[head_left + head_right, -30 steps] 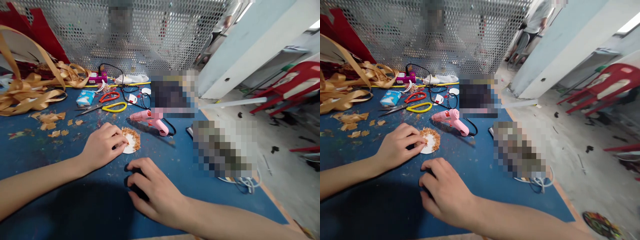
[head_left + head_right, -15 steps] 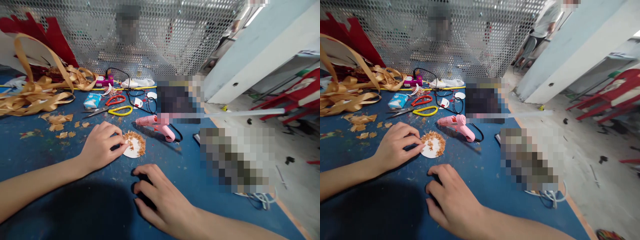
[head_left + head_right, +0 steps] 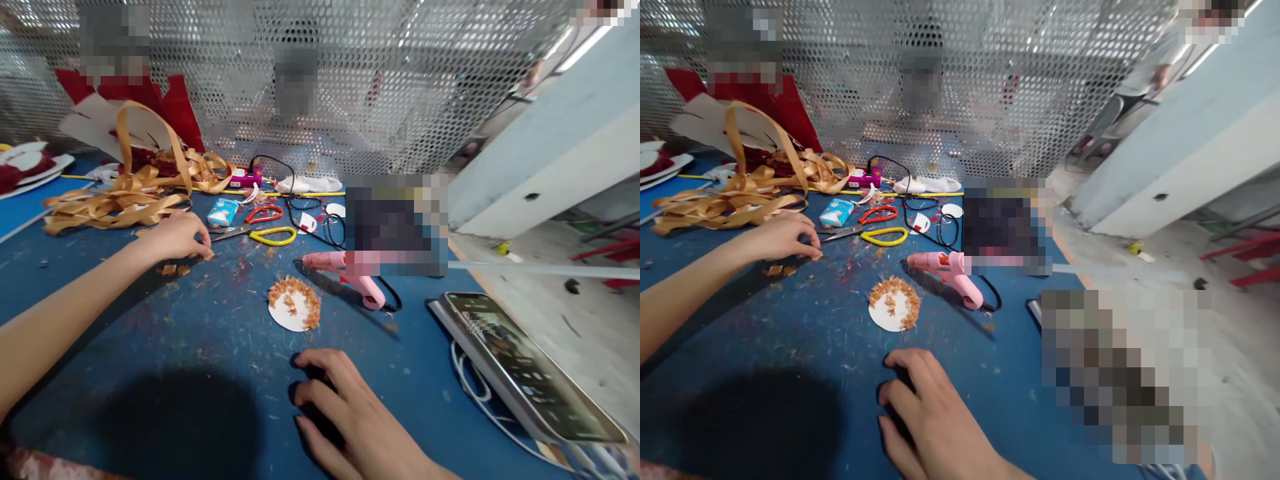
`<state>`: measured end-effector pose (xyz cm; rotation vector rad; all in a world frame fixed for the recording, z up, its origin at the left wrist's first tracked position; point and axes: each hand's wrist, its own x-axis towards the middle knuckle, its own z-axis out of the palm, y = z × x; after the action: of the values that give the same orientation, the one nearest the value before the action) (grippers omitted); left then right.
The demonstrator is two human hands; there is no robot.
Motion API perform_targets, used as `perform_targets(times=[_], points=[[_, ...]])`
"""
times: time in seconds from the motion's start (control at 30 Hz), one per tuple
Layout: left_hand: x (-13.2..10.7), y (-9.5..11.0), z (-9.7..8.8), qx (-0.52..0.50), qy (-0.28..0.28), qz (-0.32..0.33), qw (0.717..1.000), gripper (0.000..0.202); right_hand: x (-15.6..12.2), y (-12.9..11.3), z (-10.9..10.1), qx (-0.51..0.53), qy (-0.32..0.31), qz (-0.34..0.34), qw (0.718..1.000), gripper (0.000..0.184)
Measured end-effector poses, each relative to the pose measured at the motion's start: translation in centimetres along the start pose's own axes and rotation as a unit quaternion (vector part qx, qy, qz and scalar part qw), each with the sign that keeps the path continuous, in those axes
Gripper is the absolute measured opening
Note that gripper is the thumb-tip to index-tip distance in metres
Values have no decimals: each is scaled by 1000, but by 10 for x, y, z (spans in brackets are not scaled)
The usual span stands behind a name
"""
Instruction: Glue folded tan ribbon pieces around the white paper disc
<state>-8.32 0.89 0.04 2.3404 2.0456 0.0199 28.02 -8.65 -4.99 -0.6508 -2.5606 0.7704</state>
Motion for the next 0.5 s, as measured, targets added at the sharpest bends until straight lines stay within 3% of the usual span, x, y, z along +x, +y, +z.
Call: perform_targets(times=[0.5], points=[[1, -2, 13, 13, -40, 34, 999, 22, 1, 1, 1, -2, 0, 0, 1000, 13]])
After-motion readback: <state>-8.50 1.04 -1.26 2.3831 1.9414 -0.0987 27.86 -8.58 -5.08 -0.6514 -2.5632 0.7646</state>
